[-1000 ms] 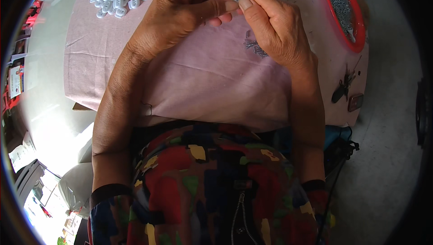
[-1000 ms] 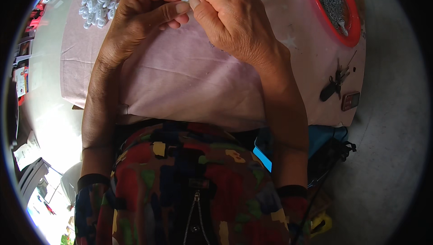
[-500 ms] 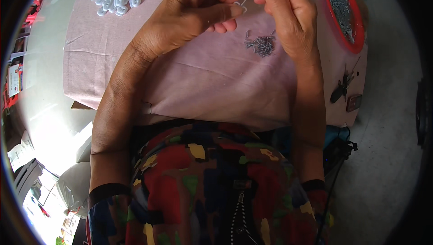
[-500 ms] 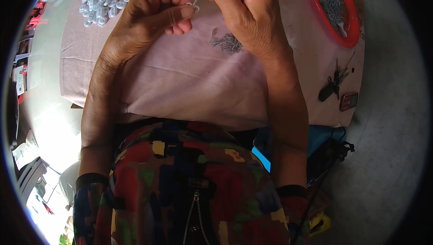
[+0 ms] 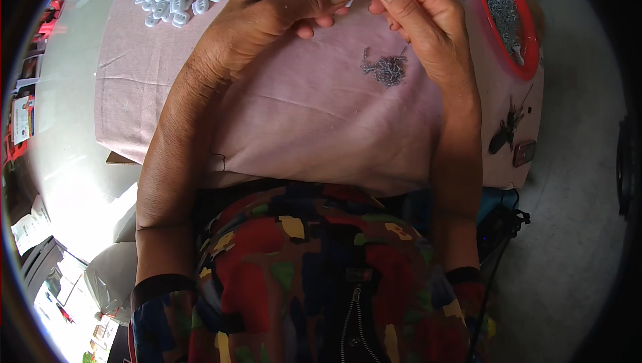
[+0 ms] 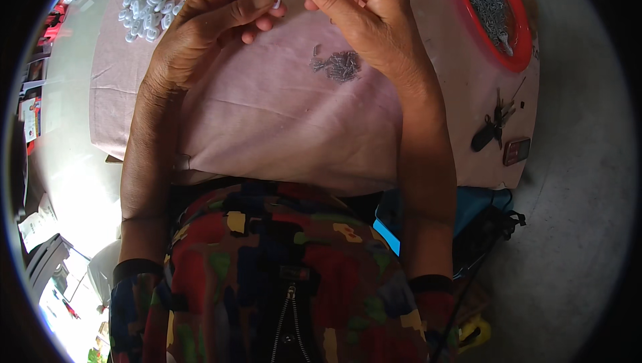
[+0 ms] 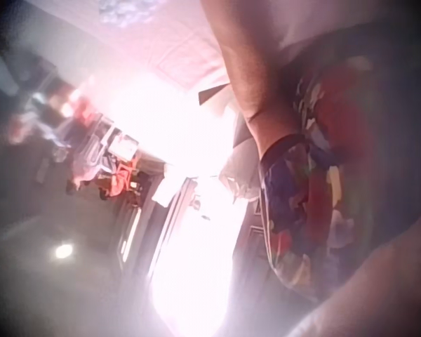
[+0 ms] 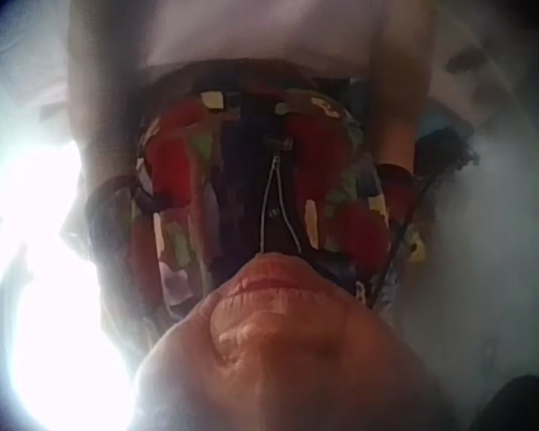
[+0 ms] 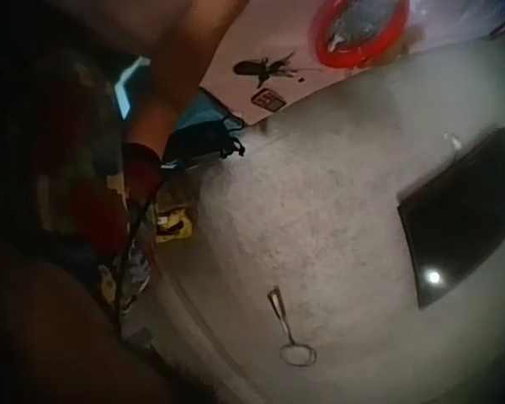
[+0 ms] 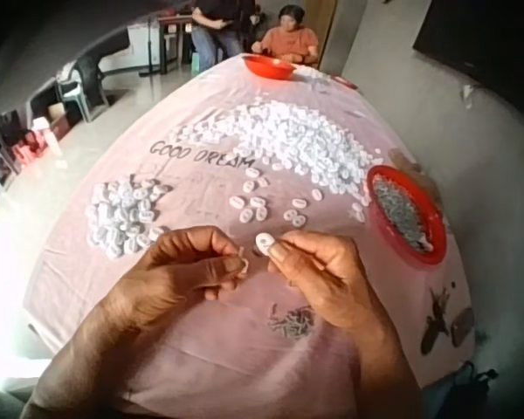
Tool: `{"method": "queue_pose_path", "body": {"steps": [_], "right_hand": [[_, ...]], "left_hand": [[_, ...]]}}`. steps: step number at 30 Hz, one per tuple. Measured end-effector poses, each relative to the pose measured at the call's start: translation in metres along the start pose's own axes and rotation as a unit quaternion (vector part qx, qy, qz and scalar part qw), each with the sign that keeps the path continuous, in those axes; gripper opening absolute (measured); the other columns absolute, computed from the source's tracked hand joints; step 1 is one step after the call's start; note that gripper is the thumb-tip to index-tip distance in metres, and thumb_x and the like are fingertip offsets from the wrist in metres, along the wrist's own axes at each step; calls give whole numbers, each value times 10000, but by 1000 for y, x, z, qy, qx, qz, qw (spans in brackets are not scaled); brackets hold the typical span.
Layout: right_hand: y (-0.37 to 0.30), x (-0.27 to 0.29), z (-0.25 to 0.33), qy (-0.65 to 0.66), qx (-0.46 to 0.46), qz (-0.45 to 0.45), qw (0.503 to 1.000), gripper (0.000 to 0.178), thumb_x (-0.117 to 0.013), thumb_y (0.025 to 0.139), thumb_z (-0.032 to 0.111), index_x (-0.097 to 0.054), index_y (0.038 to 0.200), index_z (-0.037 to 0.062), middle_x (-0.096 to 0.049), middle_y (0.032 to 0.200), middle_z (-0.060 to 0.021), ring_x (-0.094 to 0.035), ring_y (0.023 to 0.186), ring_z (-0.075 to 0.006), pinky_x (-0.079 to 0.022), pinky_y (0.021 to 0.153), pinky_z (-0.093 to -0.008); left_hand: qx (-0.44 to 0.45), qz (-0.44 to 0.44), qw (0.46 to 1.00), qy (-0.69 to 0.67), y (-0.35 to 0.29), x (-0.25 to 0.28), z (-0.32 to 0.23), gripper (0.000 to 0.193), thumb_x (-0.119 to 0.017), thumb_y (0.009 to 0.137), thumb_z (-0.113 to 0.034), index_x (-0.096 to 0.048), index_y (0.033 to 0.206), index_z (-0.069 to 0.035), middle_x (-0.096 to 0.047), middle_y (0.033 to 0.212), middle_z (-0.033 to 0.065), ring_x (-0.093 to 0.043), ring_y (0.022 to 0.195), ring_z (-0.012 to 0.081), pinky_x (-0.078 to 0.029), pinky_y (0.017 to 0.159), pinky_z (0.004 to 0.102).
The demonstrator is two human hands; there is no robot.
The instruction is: The person assembles small metal rings into holes of plastic button-like components by hand, working on a table.
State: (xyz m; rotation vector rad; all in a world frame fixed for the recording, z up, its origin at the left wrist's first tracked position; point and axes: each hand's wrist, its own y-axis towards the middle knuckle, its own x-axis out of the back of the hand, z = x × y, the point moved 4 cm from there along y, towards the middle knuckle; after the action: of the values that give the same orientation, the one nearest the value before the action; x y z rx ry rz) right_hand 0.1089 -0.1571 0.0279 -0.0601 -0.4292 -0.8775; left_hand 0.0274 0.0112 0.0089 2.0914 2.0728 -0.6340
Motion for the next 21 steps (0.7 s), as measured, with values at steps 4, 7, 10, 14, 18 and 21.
{"method": "queue_pose_path", "body": {"steps": [4,7,10,14,18,21], "right_hand": [[1,3,-6,6,-47,21,999,307,-589,970,300,-716,1032,28,-650,819,5,-483,666,-33,-396,601,-175],[0,-2,-6,31,-45,25,998,301,-584,976,284,-707,1041,17,-659,821,-5,-493,663,-36,-412,609,-179],[1,-4,-4,17,21,21,999,269,-599,970,242,-697,1050,5,-668,823,-14,-508,661,-39,-425,599,-183],[-1,-7,1,8,81,-8,997,176,-668,917,107,-687,1041,-17,-675,816,-14,-557,674,-46,-419,556,-181],[-2,-5,14,-53,188,-62,979,180,-724,845,28,-695,1020,-1,-675,803,-7,-587,676,-52,-426,538,-187],[-5,-1,29,-184,245,-77,949,225,-762,781,2,-705,997,28,-677,801,-15,-615,677,-71,-459,549,-205]], "left_hand": [[-48,11,998,-48,0,-1,-3,86,-625,936,-80,-661,997,-32,-655,898,26,-578,765,95,-448,684,216],[-61,16,997,-35,0,-2,-4,84,-614,941,-73,-661,993,-27,-657,919,28,-583,792,93,-443,688,217],[-80,60,993,-64,14,5,7,78,-612,936,-52,-663,991,-34,-672,1000,50,-605,894,118,-466,771,231],[-422,298,853,-79,28,-3,-4,93,-615,920,-14,-664,994,-44,-663,1132,79,-598,1032,150,-458,908,256],[-444,320,834,-76,28,4,-4,99,-617,920,-11,-665,1000,-45,-657,1157,86,-591,1064,153,-451,947,276],[-87,52,995,0,0,14,-6,105,-617,926,-22,-665,1016,-50,-654,1165,91,-589,1076,161,-447,965,297]]}}
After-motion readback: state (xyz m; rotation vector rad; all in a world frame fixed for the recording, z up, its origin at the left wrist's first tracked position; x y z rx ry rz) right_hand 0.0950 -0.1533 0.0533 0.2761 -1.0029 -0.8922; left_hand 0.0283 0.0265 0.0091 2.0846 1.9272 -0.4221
